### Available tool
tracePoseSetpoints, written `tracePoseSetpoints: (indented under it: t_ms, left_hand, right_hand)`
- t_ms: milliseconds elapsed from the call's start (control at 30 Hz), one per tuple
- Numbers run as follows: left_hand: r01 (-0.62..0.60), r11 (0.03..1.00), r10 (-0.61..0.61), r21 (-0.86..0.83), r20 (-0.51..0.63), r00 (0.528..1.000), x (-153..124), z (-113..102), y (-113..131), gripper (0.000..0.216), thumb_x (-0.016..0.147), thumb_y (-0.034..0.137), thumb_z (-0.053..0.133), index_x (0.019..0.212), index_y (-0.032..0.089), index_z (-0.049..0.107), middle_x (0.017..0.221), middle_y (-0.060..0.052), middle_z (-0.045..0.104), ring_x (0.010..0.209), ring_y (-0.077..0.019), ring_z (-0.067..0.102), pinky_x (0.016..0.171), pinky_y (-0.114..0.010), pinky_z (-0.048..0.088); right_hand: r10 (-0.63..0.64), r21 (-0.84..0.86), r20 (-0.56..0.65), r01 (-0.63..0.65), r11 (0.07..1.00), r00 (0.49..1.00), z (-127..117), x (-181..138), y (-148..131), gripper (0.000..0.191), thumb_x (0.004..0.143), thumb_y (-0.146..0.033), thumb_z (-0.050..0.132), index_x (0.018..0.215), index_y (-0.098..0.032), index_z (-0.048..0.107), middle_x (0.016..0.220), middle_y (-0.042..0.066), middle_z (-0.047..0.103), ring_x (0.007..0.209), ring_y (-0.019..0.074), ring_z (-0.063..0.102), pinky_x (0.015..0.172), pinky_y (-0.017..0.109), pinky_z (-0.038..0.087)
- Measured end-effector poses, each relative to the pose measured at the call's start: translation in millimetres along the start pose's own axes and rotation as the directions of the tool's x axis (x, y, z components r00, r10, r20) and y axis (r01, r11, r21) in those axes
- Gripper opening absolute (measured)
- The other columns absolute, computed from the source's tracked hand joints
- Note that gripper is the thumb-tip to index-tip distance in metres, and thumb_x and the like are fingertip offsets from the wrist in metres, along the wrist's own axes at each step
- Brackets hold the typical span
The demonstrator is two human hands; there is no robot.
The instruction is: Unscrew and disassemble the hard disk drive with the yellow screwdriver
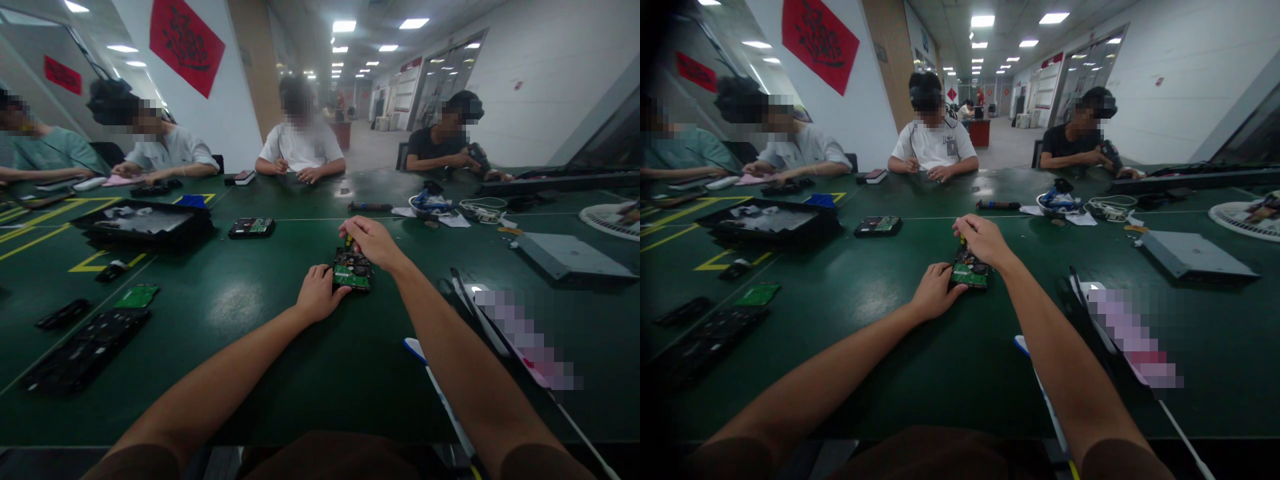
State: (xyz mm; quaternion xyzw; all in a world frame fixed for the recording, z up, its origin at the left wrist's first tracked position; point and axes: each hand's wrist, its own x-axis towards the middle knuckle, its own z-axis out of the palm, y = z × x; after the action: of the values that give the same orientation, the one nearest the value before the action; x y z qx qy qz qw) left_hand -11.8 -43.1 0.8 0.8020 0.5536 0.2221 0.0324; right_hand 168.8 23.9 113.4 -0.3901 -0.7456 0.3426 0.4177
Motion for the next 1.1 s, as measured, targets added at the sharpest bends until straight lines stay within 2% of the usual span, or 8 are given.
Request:
tracePoseSetpoints:
  t_ms: [67, 200, 333, 467, 667, 800, 967, 1100]
  left_hand:
    - [0.001, 1.0, -0.001, 0.012, -0.007, 1.0, 0.0, 1.1, -0.3, 0.061, 0.098, 0.066, 0.051, 0.128, 0.014, 0.063, 0.135, -0.019, 0.058, 0.131, -0.0353, 0.049, 0.112, -0.049, 0.044]
    - [-0.01, 1.0, 0.01, 0.024, -0.02, 1.0, -0.3, 2.5, -0.5, 0.059, 0.098, 0.065, 0.051, 0.127, 0.015, 0.063, 0.136, -0.018, 0.059, 0.131, -0.035, 0.049, 0.113, -0.049, 0.043]
    - [-0.012, 1.0, 0.013, 0.02, -0.021, 1.0, -0.2, 2.1, -0.5, 0.061, 0.098, 0.065, 0.051, 0.128, 0.012, 0.063, 0.134, -0.02, 0.059, 0.131, -0.0355, 0.049, 0.114, -0.049, 0.043]
    - [-0.005, 1.0, 0.006, 0.025, -0.01, 1.0, 0.2, 1.8, -0.7, 0.062, 0.098, 0.065, 0.05, 0.128, 0.013, 0.063, 0.134, -0.02, 0.059, 0.132, -0.0359, 0.049, 0.112, -0.049, 0.043]
    - [-0.007, 1.0, 0.008, 0.023, -0.009, 1.0, 0.0, 2.1, -0.8, 0.063, 0.099, 0.066, 0.049, 0.129, 0.012, 0.062, 0.134, -0.02, 0.059, 0.131, -0.0352, 0.049, 0.112, -0.049, 0.044]
    - [0.003, 1.0, -0.003, 0.021, 0.006, 1.0, 0.4, 2.5, -1.6, 0.064, 0.098, 0.067, 0.05, 0.129, 0.013, 0.063, 0.135, -0.02, 0.059, 0.132, -0.0356, 0.049, 0.112, -0.049, 0.043]
    - [-0.006, 1.0, 0.006, 0.013, 0.008, 1.0, 0.6, 1.9, -1.8, 0.065, 0.098, 0.066, 0.049, 0.131, 0.012, 0.062, 0.135, -0.02, 0.059, 0.132, -0.0354, 0.048, 0.112, -0.049, 0.043]
    - [-0.009, 1.0, 0.009, 0.019, -0.006, 1.0, 0.2, 2.4, -1.3, 0.063, 0.098, 0.066, 0.049, 0.129, 0.012, 0.062, 0.135, -0.02, 0.059, 0.131, -0.0355, 0.049, 0.112, -0.049, 0.044]
  right_hand:
    - [0.007, 0.02, 0.008, -0.007, 1.0, 1.0, 0.8, 0.2, 2.0, 0.04, 0.102, -0.055, 0.046, 0.105, -0.024, 0.072, 0.101, 0.006, 0.074, 0.058, 0.0118, 0.057, 0.053, 0.028, 0.043]
    - [0.026, 0.006, -0.005, -0.026, 1.0, 1.0, 0.5, 1.2, 5.1, 0.042, 0.103, -0.053, 0.044, 0.113, -0.024, 0.073, 0.096, 0.005, 0.074, 0.061, 0.0132, 0.059, 0.054, 0.028, 0.043]
    - [-0.028, -0.117, -0.036, 0.023, 0.993, 0.999, -1.9, 0.6, 1.2, 0.035, 0.099, -0.051, 0.054, 0.097, -0.022, 0.074, 0.087, 0.003, 0.071, 0.066, 0.0146, 0.058, 0.062, 0.029, 0.044]
    - [0.02, -0.093, -0.088, -0.028, 0.995, 0.996, -1.6, -1.1, -3.0, 0.028, 0.095, -0.045, 0.059, 0.086, -0.02, 0.069, 0.082, 0.002, 0.07, 0.062, 0.0133, 0.057, 0.059, 0.027, 0.044]
    - [0.01, 0.046, -0.006, -0.009, 0.999, 1.0, 3.4, -0.8, 1.1, 0.041, 0.101, -0.056, 0.048, 0.099, -0.022, 0.071, 0.099, 0.004, 0.074, 0.054, 0.009, 0.057, 0.052, 0.025, 0.044]
    - [0.034, 0.054, -0.003, -0.034, 0.998, 0.999, 3.2, 1.2, 5.5, 0.04, 0.102, -0.054, 0.047, 0.11, -0.023, 0.072, 0.092, 0.004, 0.074, 0.057, 0.0109, 0.058, 0.052, 0.025, 0.043]
    - [-0.01, -0.056, -0.06, 0.007, 0.998, 0.998, -1.5, 1.7, 3.7, 0.03, 0.095, -0.048, 0.059, 0.093, -0.021, 0.073, 0.083, 0.002, 0.07, 0.067, 0.0142, 0.06, 0.06, 0.027, 0.045]
    - [0.031, -0.031, -0.086, -0.034, 0.999, 0.996, -1.4, 0.4, 0.7, 0.026, 0.094, -0.044, 0.059, 0.09, -0.021, 0.069, 0.085, 0.002, 0.072, 0.058, 0.0119, 0.056, 0.055, 0.026, 0.044]
